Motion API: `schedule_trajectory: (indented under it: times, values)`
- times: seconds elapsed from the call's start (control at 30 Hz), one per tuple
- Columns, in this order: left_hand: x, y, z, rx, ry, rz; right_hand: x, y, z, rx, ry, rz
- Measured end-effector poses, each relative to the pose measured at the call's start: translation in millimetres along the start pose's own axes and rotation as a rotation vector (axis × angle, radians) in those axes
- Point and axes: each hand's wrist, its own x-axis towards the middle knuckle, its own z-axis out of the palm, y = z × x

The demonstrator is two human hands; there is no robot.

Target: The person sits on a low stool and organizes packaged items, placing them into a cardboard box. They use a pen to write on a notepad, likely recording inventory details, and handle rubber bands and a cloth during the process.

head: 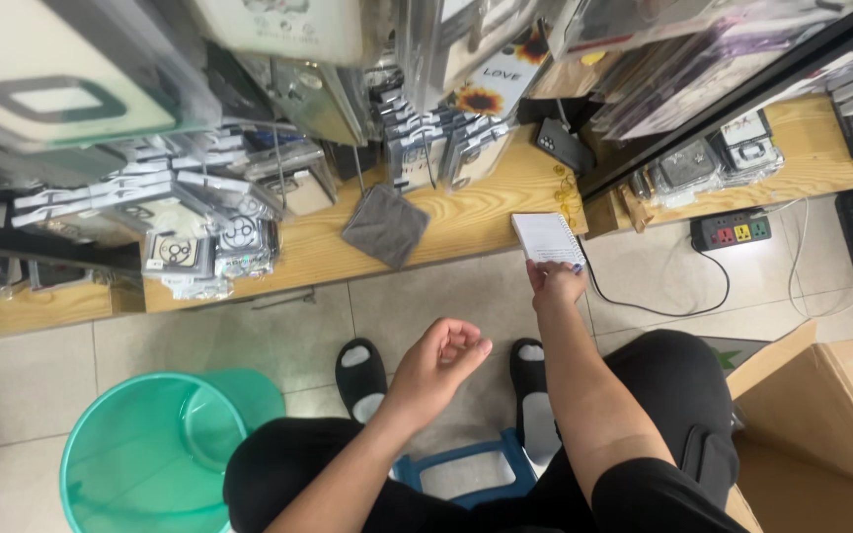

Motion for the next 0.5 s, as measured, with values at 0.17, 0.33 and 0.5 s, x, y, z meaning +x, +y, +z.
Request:
schedule_trajectory:
  times: [0.17,0.33,0.5]
  values:
    - [0.2,17.3,12.4,0.158,0.077,-0.174,18.9,-10.2,34.4,0.053,0.009,0.116]
    - [10.0,23.7,25.6,0.192,-0.017,-0.219,33.6,-35.8,56.8,-0.187,-0.17,0.199]
    - [18.3,19.9,42.6,0.268,-0.083,-0.169,29.0,-50.7,48.9,-0.417,-0.12,0.035]
